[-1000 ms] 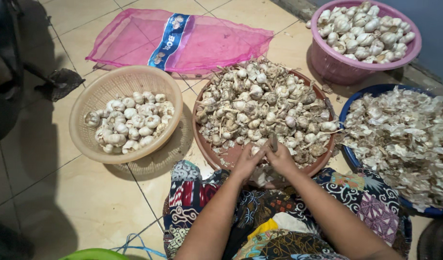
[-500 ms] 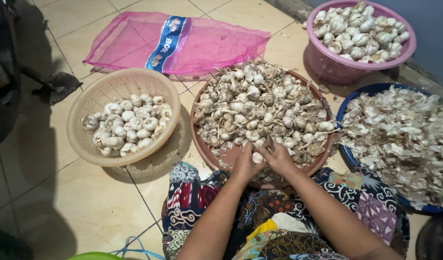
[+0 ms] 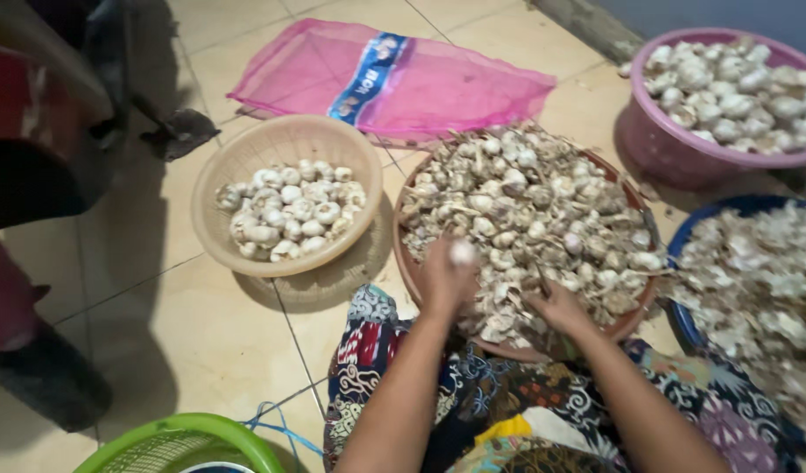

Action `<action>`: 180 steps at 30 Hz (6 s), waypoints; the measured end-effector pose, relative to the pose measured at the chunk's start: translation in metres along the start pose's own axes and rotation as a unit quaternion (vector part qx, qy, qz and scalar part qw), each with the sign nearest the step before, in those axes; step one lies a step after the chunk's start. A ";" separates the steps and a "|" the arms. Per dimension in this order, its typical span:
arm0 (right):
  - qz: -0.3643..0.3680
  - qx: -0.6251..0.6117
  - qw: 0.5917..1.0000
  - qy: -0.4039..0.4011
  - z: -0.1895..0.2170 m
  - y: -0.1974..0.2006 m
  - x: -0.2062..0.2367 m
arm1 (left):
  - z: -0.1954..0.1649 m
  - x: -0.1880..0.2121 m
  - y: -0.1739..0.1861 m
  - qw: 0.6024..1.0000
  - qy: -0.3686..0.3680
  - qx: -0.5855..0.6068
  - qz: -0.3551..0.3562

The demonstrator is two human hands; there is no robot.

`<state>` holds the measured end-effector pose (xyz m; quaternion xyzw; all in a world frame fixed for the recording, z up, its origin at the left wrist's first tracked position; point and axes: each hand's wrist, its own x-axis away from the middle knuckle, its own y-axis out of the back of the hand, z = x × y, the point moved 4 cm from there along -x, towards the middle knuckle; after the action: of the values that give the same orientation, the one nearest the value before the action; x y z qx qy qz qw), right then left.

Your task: The person sits on the floor trimming dried roots and stems off garlic bulbs with a small knife, working one bulb at a time from a large tray. Trimmed bulbs are placed into a plastic basket beside them, while untrimmed bulbs remain in a pink basin and peels accumulate in another basin.

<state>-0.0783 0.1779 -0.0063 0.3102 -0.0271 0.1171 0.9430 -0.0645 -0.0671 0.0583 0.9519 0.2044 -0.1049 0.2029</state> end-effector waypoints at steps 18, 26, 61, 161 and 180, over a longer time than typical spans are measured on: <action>-0.018 -0.140 0.989 -0.045 0.038 0.006 -0.043 | 0.072 -0.006 -0.046 0.940 0.261 0.056 0.212; 0.055 0.299 0.952 -0.018 0.023 -0.091 -0.010 | 0.061 -0.016 -0.040 0.992 0.022 0.052 0.109; -0.370 0.563 0.726 -0.134 -0.053 0.318 0.032 | 0.086 -0.011 -0.096 0.980 0.044 -0.040 0.192; -0.061 -0.237 0.966 -0.088 0.016 -0.014 -0.088 | 0.062 -0.015 -0.114 0.797 0.314 0.429 0.286; 0.003 0.079 0.994 0.076 0.093 0.007 -0.038 | 0.080 -0.008 -0.121 0.820 0.286 0.433 0.241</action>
<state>-0.1146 0.1203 0.0683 0.3742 0.0527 0.1450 0.9144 -0.1338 -0.0032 -0.0530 0.9478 -0.0494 0.1470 -0.2786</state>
